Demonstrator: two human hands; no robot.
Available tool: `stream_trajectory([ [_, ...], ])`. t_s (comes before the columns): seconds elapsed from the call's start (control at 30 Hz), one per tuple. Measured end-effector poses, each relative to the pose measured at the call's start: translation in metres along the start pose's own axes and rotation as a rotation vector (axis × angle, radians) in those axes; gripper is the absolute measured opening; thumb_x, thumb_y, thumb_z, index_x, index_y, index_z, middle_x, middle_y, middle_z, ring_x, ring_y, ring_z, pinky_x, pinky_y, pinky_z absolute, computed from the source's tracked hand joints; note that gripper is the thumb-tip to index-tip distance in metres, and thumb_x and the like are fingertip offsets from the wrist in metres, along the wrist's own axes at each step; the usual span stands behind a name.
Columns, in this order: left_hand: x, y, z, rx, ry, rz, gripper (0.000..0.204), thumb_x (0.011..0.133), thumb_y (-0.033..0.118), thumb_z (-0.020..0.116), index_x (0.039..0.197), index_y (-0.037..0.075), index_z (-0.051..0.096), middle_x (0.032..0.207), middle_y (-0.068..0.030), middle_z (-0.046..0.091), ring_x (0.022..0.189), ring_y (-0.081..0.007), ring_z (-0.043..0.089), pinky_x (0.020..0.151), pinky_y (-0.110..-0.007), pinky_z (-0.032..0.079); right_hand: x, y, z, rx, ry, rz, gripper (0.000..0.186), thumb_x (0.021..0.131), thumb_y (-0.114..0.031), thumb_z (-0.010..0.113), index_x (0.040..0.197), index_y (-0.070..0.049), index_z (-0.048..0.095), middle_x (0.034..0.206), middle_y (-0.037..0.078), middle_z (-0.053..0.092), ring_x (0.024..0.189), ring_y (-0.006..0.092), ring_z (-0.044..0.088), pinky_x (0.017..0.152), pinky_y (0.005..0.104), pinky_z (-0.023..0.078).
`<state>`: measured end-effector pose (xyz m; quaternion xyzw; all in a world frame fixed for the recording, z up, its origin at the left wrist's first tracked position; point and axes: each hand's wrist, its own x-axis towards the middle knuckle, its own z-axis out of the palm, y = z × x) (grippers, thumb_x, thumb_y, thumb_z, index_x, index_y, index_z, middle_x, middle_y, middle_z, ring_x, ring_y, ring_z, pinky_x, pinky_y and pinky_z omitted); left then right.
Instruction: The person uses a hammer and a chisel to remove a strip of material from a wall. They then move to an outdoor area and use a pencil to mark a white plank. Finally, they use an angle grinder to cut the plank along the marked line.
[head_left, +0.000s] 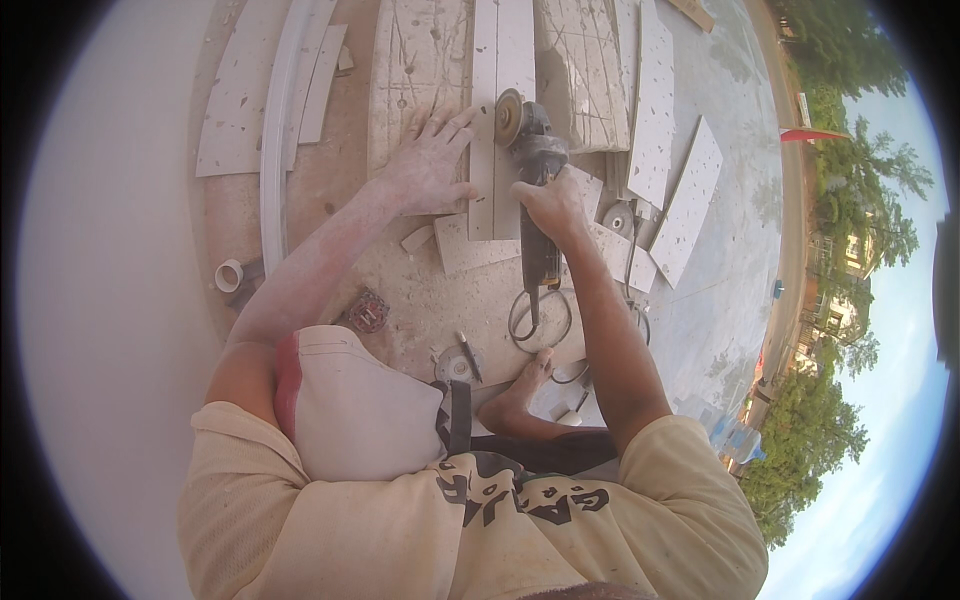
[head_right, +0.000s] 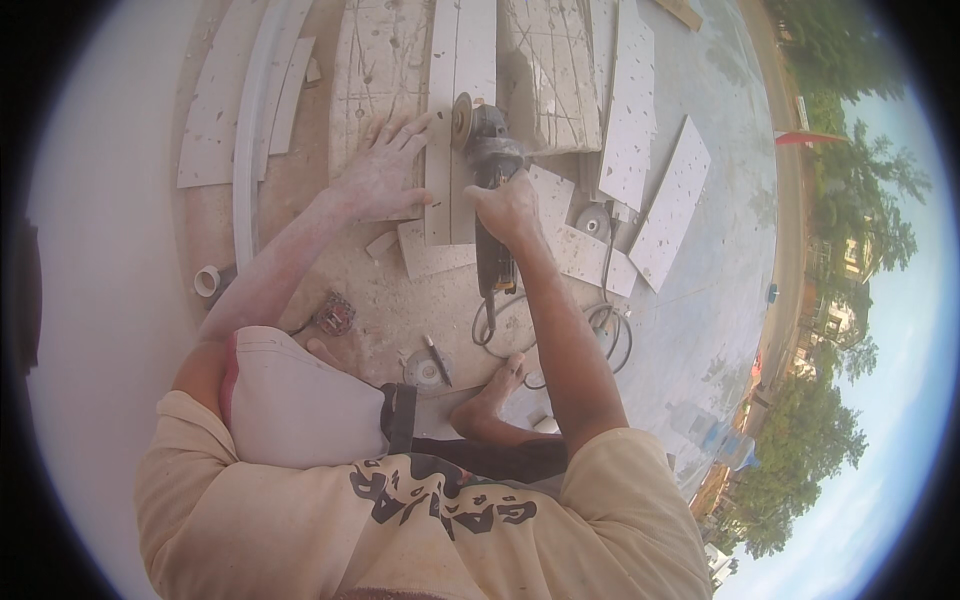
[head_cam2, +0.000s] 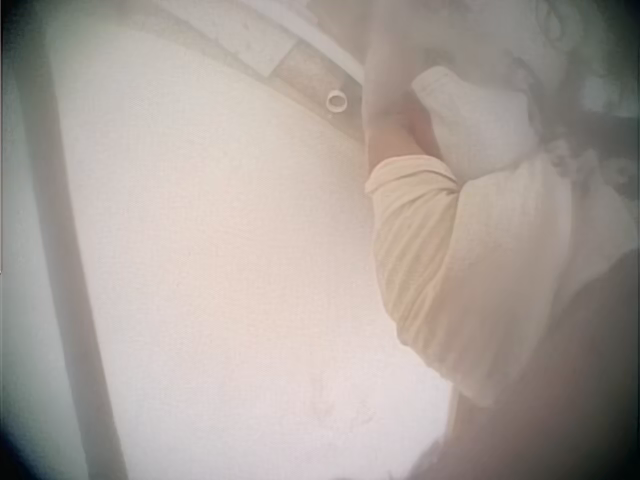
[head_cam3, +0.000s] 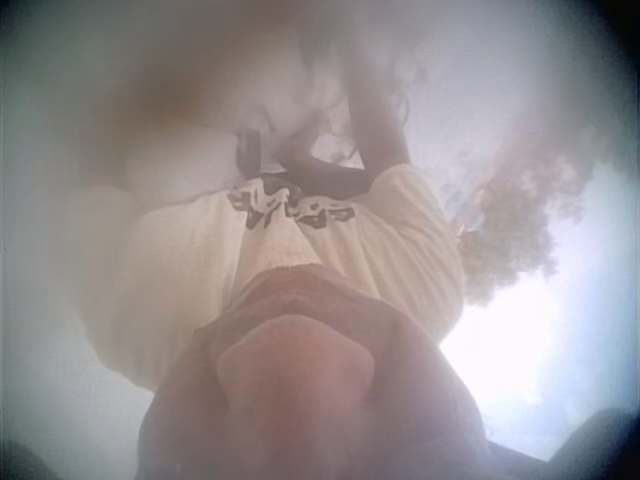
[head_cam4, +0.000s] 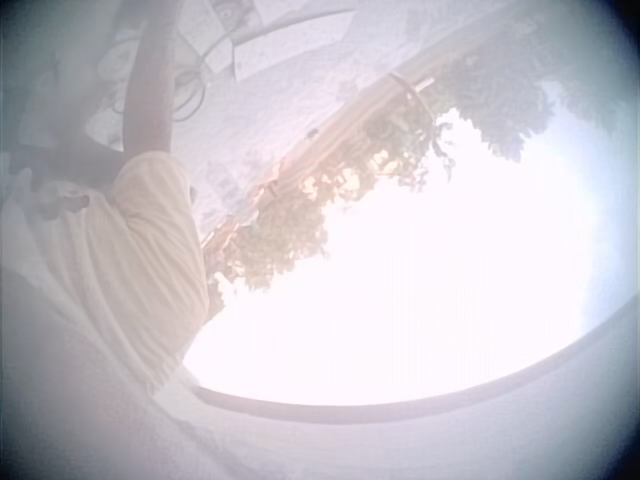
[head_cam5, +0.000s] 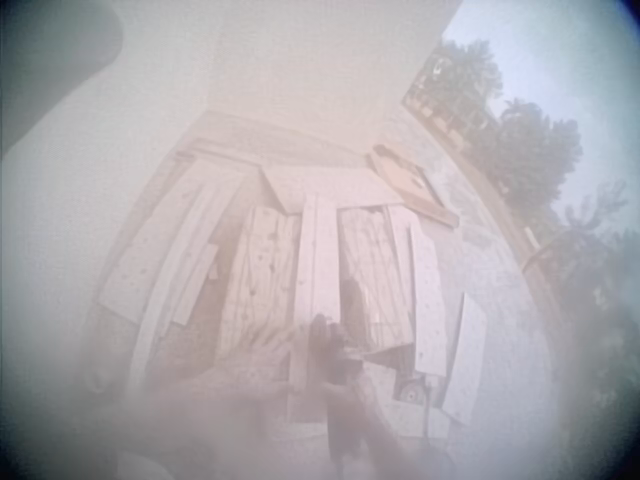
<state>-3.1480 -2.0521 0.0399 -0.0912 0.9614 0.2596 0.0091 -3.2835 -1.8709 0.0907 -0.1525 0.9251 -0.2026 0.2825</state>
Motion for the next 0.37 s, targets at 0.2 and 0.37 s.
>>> stream_trajectory([
  [0.2, -0.001, 0.001, -0.003, -0.004, -0.004, -0.007, 0.089, 0.084, 0.042, 0.072, 0.153, 0.002, 0.033, 0.165, -0.0109, 0.021, 0.155, -0.0311, 0.013, 0.128, -0.048, 0.007, -0.005, -0.007, -0.001, 0.01, 0.078, -0.123, 0.04, 0.068, -0.023, 0.074, 0.098, 0.005, 0.069, 0.085, 0.02, 0.072, 0.081, 0.0314, 0.071, 0.074, 0.0409, 0.055],
  [0.37, -0.001, 0.002, -0.005, -0.01, -0.023, -0.012, 0.09, 0.084, 0.043, 0.072, 0.153, 0.002, 0.033, 0.166, -0.0111, 0.02, 0.155, -0.0317, 0.012, 0.128, -0.048, 0.007, 0.008, 0.0, 0.003, 0.031, 0.126, -0.174, 0.046, 0.069, -0.024, 0.075, 0.105, 0.004, 0.069, 0.092, 0.022, 0.073, 0.087, 0.0321, 0.072, 0.079, 0.0409, 0.055],
])
